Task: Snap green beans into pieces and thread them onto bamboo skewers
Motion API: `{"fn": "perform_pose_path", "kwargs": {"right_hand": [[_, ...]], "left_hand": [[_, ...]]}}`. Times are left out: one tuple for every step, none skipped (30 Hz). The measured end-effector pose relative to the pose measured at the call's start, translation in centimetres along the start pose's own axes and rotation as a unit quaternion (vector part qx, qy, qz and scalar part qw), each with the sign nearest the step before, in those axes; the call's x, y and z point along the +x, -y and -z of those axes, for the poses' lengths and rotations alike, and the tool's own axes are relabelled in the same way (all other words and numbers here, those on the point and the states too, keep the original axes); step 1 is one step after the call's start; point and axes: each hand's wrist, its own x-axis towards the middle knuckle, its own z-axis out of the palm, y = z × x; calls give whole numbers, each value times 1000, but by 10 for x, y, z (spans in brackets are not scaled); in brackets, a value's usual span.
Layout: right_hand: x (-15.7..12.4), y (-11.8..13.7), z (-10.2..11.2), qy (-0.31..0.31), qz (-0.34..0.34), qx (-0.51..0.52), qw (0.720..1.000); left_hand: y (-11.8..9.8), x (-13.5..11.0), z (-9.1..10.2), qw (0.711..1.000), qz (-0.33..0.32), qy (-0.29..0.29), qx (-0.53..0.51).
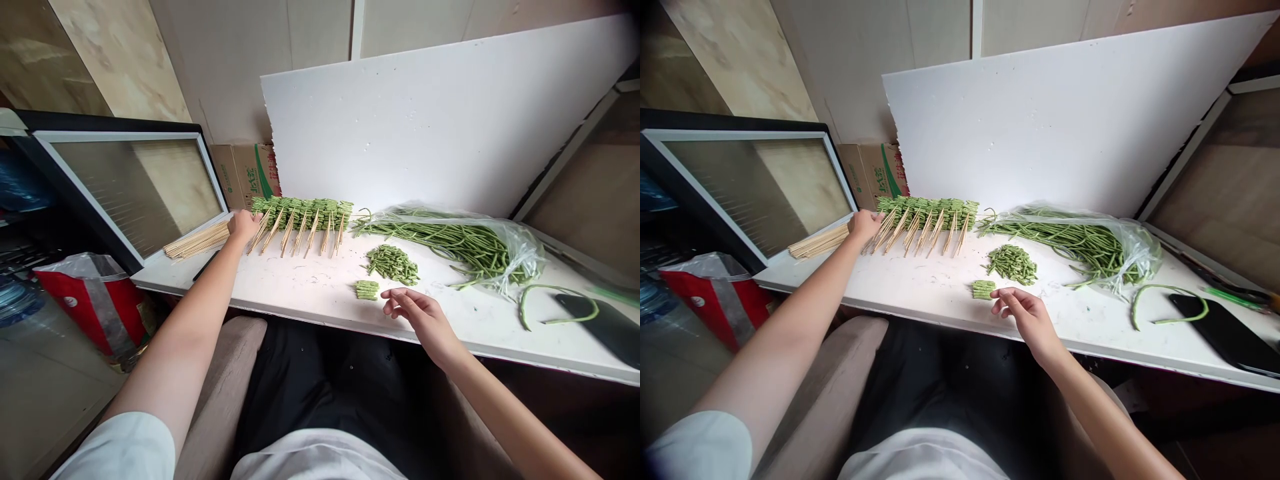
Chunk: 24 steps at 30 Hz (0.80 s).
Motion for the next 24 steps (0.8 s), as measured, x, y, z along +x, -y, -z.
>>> {"fn": "perform_pose_path", "kwargs": {"right_hand": [[0, 0, 0, -2, -1, 0, 1000], [0, 1, 0, -3, -1, 1, 1000], [0, 1, 0, -3, -2, 2, 1000], [0, 1, 0, -3, -2, 3, 1000], [0, 0, 0, -2, -2, 5, 1000], [0, 0, 0, -1, -2, 7, 1000], [0, -1, 0, 0, -2, 8, 1000], [1, -2, 0, 0, -2, 8, 1000], [1, -2, 0, -1, -3, 7, 1000], [1, -3, 0, -1, -4, 6, 1000], [1, -3, 0, -3, -5, 5, 1000], [1, -3, 0, -5, -6, 4, 1000], [1, -2, 0, -6, -6, 3, 1000], [1, -2, 0, -8, -6, 2, 1000], [0, -1, 0, -10, -5, 3, 1000], [0, -1, 0, -11, -4, 3, 1000], [0, -1, -1, -12, -3, 4, 1000], [0, 0, 0, -12, -3, 4, 1000], [0, 0, 0, -13, -4, 3, 1000], [-1, 0, 0, -13, -5, 2, 1000], [-1, 0, 0, -14, -5, 0, 1000], [-1, 0, 0, -14, -6, -2, 1000], [-1, -1, 0, -14, -6, -3, 1000], [-1, -1, 1, -14, -6, -4, 1000]], "left_hand": [[4, 0, 2, 1000, 5, -13, -9], [8, 1, 4, 999, 12, -25, -17], [13, 1, 6, 999, 21, -31, -21], [17, 1, 7, 999, 28, -29, -22], [22, 2, 8, 999, 33, -22, -21], [26, 2, 9, 999, 36, -15, -20], [29, 1, 8, 999, 37, -5, -17], [32, 1, 8, 999, 38, 8, -9], [33, 0, 6, 999, 36, 22, 3], [34, -1, 4, 999, 32, 35, 18], [34, -2, 2, 998, 28, 46, 33], [33, -2, -1, 997, 23, 53, 47], [32, -3, -4, 997, 19, 55, 58], [30, -4, -6, 996, 16, 52, 64], [29, -4, -9, 996, 13, 49, 68], [28, -4, -12, 996, 11, 47, 74], [27, -4, -14, 996, 7, 45, 80], [26, -4, -16, 995, 4, 43, 86], [26, -4, -17, 995, 0, 42, 91], [26, -3, -18, 995, -4, 41, 95], [26, -3, -19, 994, -7, 39, 98], [27, -3, -19, 994, -9, 37, 102], [28, -2, -18, 994, -9, 35, 104], [29, -2, -17, 994, -7, 32, 106]]}}
